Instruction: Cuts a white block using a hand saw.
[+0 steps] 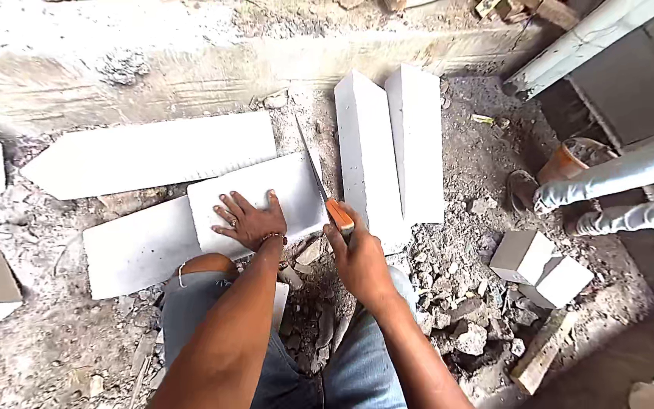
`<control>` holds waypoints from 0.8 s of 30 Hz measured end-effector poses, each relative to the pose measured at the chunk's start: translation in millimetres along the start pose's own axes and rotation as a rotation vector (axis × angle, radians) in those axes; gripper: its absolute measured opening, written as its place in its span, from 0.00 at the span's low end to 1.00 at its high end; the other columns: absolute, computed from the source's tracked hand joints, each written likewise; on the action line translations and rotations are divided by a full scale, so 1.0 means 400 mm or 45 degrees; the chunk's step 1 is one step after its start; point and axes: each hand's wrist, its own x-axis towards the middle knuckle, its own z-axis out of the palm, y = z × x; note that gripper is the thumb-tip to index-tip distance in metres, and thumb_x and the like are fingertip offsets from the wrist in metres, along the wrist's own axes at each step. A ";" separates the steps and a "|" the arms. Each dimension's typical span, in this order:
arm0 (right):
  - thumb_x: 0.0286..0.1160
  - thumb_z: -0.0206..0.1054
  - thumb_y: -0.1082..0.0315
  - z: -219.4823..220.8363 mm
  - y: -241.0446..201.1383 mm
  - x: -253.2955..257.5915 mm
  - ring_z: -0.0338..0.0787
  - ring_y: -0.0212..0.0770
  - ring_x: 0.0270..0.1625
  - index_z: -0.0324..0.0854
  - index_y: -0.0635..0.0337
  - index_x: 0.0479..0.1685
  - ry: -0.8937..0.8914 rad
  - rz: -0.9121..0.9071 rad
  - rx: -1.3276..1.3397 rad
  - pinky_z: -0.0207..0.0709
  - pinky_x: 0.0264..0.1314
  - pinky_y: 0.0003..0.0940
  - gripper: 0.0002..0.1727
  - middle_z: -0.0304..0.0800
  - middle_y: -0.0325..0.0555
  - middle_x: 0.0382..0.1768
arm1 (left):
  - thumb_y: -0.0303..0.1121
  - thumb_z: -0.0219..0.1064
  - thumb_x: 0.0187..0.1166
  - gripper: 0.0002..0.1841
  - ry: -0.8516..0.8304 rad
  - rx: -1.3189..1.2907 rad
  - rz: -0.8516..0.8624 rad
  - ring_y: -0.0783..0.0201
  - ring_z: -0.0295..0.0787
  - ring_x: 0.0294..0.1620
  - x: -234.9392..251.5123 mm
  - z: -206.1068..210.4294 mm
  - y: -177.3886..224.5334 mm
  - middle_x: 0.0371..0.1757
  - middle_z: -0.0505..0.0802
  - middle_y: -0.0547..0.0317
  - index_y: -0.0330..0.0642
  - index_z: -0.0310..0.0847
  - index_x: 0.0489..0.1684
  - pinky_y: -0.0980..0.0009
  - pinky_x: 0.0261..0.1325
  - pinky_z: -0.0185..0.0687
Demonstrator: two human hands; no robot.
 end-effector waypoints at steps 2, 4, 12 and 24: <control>0.88 0.59 0.49 -0.007 0.058 -0.150 0.85 0.35 0.21 0.62 0.47 0.91 0.055 -0.051 -0.015 0.84 0.25 0.41 0.33 0.87 0.38 0.24 | 0.80 0.39 0.74 0.54 0.012 -0.041 -0.012 0.47 0.34 0.99 -0.019 -0.001 -0.008 0.98 0.53 0.56 0.51 0.47 0.97 0.29 0.89 0.15; 0.86 0.65 0.56 -0.030 0.101 -0.332 0.94 0.30 0.34 0.67 0.63 0.87 0.091 -0.076 0.032 0.92 0.37 0.36 0.33 0.97 0.42 0.44 | 0.80 0.38 0.74 0.54 0.029 -0.062 -0.027 0.49 0.34 0.99 -0.034 0.003 -0.022 0.98 0.51 0.56 0.51 0.46 0.97 0.31 0.90 0.15; 0.91 0.56 0.45 -0.001 -0.009 -0.025 0.81 0.48 0.16 0.59 0.41 0.92 -0.002 0.034 0.028 0.77 0.15 0.49 0.33 0.84 0.49 0.24 | 0.79 0.39 0.74 0.54 0.002 -0.021 0.009 0.45 0.37 0.98 -0.011 -0.005 -0.003 0.97 0.53 0.54 0.49 0.50 0.96 0.28 0.89 0.17; 0.89 0.62 0.51 0.005 0.055 -0.119 0.90 0.48 0.27 0.68 0.53 0.86 0.062 -0.013 0.021 0.86 0.29 0.52 0.31 0.91 0.50 0.32 | 0.81 0.37 0.73 0.53 0.001 -0.030 0.000 0.49 0.35 0.99 -0.035 0.000 -0.035 0.98 0.53 0.60 0.56 0.50 0.97 0.29 0.89 0.16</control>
